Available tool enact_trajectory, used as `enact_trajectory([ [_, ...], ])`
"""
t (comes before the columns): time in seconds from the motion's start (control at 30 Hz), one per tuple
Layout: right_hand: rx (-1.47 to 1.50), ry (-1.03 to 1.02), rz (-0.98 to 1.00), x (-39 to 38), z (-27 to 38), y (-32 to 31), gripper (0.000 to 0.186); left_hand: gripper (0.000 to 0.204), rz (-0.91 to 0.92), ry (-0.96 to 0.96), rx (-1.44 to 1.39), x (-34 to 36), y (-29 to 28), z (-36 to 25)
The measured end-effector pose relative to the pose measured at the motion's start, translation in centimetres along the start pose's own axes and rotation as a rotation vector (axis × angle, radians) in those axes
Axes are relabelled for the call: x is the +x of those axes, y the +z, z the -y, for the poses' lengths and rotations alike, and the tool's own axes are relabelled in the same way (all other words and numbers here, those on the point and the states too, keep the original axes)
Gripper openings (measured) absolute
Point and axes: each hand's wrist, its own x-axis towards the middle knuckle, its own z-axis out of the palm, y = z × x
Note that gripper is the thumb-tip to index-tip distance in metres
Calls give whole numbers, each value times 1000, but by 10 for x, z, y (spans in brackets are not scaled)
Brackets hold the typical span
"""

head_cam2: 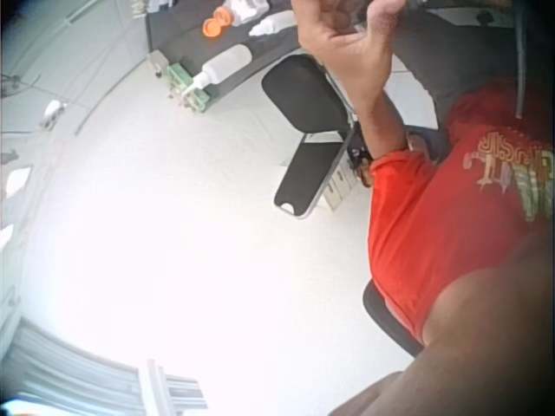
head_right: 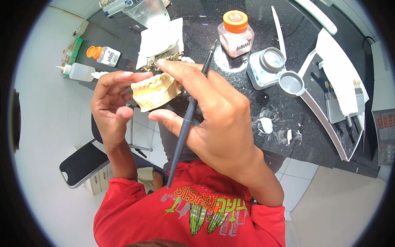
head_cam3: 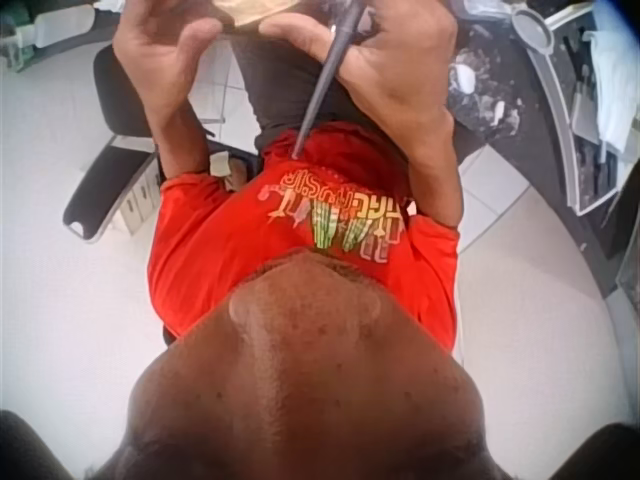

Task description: The person applies white ceramic paste to a dental prosthesis using a thin brush, wipes the brush on a paper towel, and places the prosthesis onto a dental model on an articulator to check the fit.

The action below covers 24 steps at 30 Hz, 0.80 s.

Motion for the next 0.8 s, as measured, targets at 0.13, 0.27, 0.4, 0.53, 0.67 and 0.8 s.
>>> enact_trajectory([
  [0.13,-16,-60,11,2,-4,-4,57,37,-11,-89,-22,2,-2,-4],
  [0.27,-138,-149,-11,4,1,-13,40,36,-4,-121,-24,3,-4,-6],
  [0.4,-102,-130,-34,2,3,-21,20,35,-64,-87,-79,3,1,-3],
  [0.53,-25,-126,-88,1,-3,-14,9,34,-88,-103,3,0,-1,-4],
  [0.67,26,-70,-81,6,-4,-6,12,27,-67,-158,-13,2,-1,-7],
  [0.8,54,64,7,16,0,-2,11,18,-57,-166,-51,6,-2,-10],
])
